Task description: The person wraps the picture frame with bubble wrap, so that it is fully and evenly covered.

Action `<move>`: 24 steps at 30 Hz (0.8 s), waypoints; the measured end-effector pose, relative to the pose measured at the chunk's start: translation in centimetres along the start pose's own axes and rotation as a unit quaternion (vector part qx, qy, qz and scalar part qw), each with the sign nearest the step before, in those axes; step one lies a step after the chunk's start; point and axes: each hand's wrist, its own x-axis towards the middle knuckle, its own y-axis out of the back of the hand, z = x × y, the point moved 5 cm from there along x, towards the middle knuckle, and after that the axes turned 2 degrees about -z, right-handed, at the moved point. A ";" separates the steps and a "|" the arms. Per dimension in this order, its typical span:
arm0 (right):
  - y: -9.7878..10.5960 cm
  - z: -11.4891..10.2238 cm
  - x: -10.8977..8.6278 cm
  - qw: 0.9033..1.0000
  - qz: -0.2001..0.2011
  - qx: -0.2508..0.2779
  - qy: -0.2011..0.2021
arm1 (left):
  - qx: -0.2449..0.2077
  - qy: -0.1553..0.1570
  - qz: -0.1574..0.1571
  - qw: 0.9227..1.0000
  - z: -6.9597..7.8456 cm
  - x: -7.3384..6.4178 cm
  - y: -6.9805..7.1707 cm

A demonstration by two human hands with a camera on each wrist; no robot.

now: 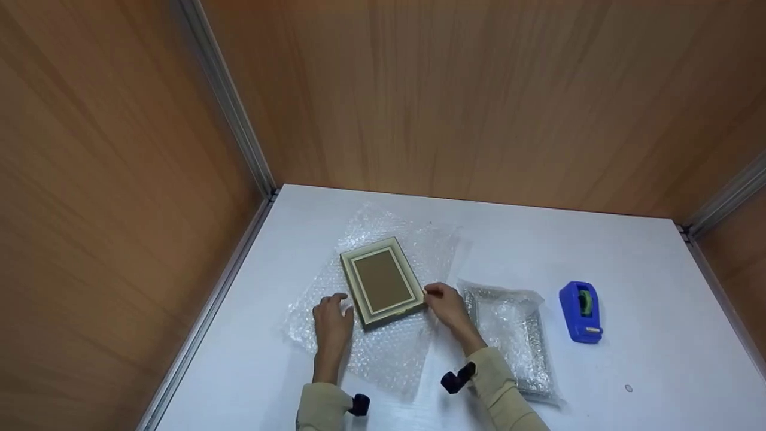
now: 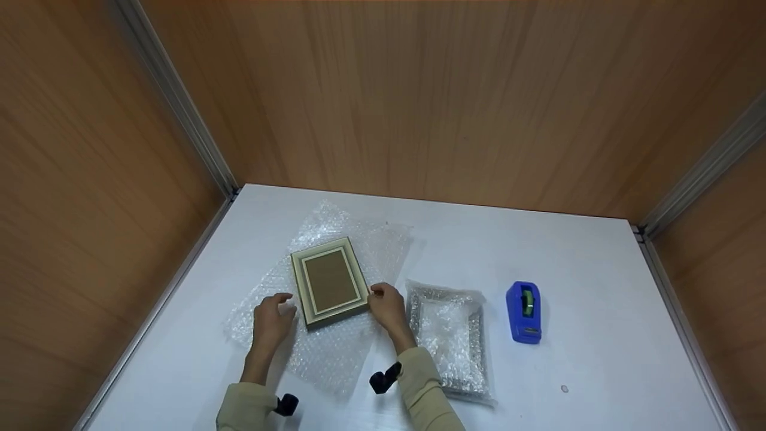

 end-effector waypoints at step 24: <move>5.2 0.1 5.7 0.989 0.092 0.090 -0.073 | -0.222 0.135 -0.129 0.957 -0.8 1.2 -2.9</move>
